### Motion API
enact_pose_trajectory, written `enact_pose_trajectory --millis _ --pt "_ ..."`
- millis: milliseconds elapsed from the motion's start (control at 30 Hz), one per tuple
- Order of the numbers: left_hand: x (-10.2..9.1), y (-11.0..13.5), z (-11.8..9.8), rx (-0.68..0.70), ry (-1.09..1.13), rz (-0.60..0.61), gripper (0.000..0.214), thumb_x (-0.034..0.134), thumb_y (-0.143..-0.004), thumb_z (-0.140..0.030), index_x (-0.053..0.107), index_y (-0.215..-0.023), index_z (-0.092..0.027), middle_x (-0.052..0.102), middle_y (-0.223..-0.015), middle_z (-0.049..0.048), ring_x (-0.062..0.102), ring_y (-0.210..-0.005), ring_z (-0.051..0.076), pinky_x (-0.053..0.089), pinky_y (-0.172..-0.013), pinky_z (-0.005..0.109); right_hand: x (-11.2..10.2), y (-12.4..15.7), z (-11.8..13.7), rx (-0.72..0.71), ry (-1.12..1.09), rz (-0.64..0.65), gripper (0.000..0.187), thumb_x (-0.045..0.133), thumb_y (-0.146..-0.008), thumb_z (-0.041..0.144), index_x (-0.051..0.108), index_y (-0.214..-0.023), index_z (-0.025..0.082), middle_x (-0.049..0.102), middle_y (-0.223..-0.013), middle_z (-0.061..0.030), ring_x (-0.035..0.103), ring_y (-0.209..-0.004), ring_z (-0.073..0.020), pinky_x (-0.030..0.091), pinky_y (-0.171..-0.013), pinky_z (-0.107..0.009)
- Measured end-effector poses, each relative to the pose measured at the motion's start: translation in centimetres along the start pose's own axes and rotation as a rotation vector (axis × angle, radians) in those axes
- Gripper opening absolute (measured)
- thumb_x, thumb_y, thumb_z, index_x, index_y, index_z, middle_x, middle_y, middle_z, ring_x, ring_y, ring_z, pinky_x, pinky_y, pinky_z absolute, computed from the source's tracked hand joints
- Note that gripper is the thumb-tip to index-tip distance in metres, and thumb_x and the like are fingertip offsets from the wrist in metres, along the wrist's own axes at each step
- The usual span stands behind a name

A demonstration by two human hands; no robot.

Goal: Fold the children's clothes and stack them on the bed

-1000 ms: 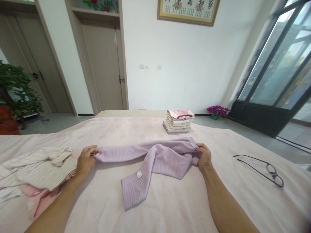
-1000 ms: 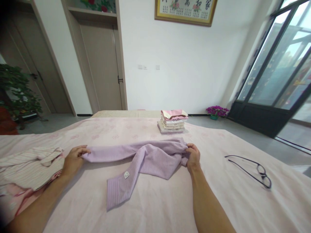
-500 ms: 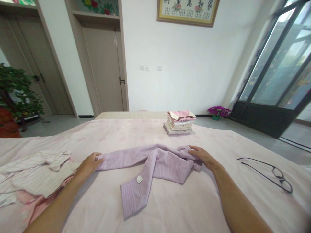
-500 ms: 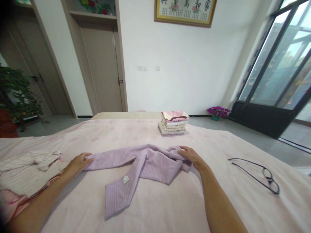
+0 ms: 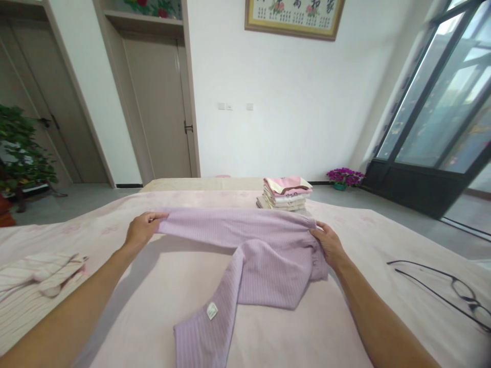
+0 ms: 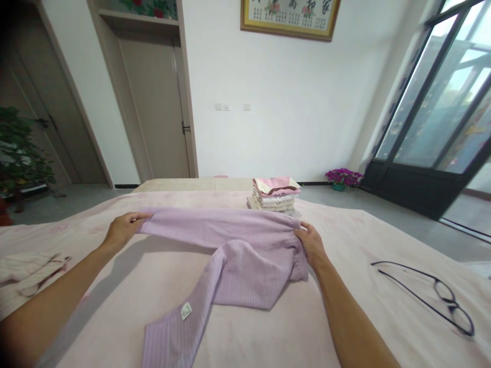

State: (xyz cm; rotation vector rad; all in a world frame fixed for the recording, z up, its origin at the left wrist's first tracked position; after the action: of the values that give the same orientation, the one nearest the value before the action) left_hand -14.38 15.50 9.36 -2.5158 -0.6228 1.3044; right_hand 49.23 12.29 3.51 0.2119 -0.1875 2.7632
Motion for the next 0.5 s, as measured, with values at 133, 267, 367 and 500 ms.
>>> enact_pose_trajectory --millis 133,267,367,500 --pt "4.8 -2.6 -2.2 0.074 -0.262 0.113 0.046 0.041 -0.087 -0.026 0.066 -0.125 -0.021 0.061 -0.134 0.0063 0.06 -0.114 0.024 0.046 -0.089 0.028 -0.2 -0.7 -2.0 -0.014 0.037 -0.023 0.06 0.079 -0.06 0.026 0.057 -0.115 0.022 0.073 -0.083 -0.0031 0.068 -0.071 -0.0218 0.056 -0.063 -0.032" --pt "11.2 -2.2 -2.1 0.075 -0.347 0.244 0.045 0.046 -0.088 -0.032 0.064 -0.123 -0.011 0.062 -0.128 0.0159 0.059 -0.115 0.025 0.044 -0.095 0.031 -0.3 -0.8 -2.8 0.033 0.142 0.032 0.065 0.079 -0.064 0.028 0.055 -0.124 0.02 0.074 -0.091 -0.0058 0.07 -0.078 -0.0221 0.057 -0.07 -0.032" --pt "13.4 -1.4 -1.3 0.035 -0.385 0.234 0.05 0.042 -0.091 -0.036 0.059 -0.127 -0.007 0.059 -0.13 0.0208 0.058 -0.116 0.03 0.043 -0.098 0.038 -0.9 -1.0 -2.7 0.01 0.202 0.025 0.073 0.078 -0.066 0.029 0.051 -0.133 0.018 0.074 -0.093 -0.0056 0.07 -0.08 -0.0203 0.058 -0.072 -0.03" --pt "13.1 -1.6 -1.2 0.041 -0.395 0.147 0.058 0.032 -0.095 -0.036 0.039 -0.146 -0.01 0.043 -0.146 0.0202 0.048 -0.129 0.03 0.038 -0.106 0.039 -1.7 -1.9 -2.3 -0.143 0.189 -0.061 0.074 0.075 -0.07 0.032 0.048 -0.138 0.018 0.073 -0.101 -0.0048 0.07 -0.088 -0.0188 0.057 -0.078 -0.027"
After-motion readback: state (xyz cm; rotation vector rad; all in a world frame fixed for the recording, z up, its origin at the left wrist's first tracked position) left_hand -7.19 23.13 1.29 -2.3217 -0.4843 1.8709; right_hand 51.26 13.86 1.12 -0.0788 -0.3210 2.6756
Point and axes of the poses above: each hand's wrist, its own y-axis away from the middle knuckle, its own x-axis out of the palm, z = x × y, the point moved 7 cm from there along -y, towards the middle knuckle
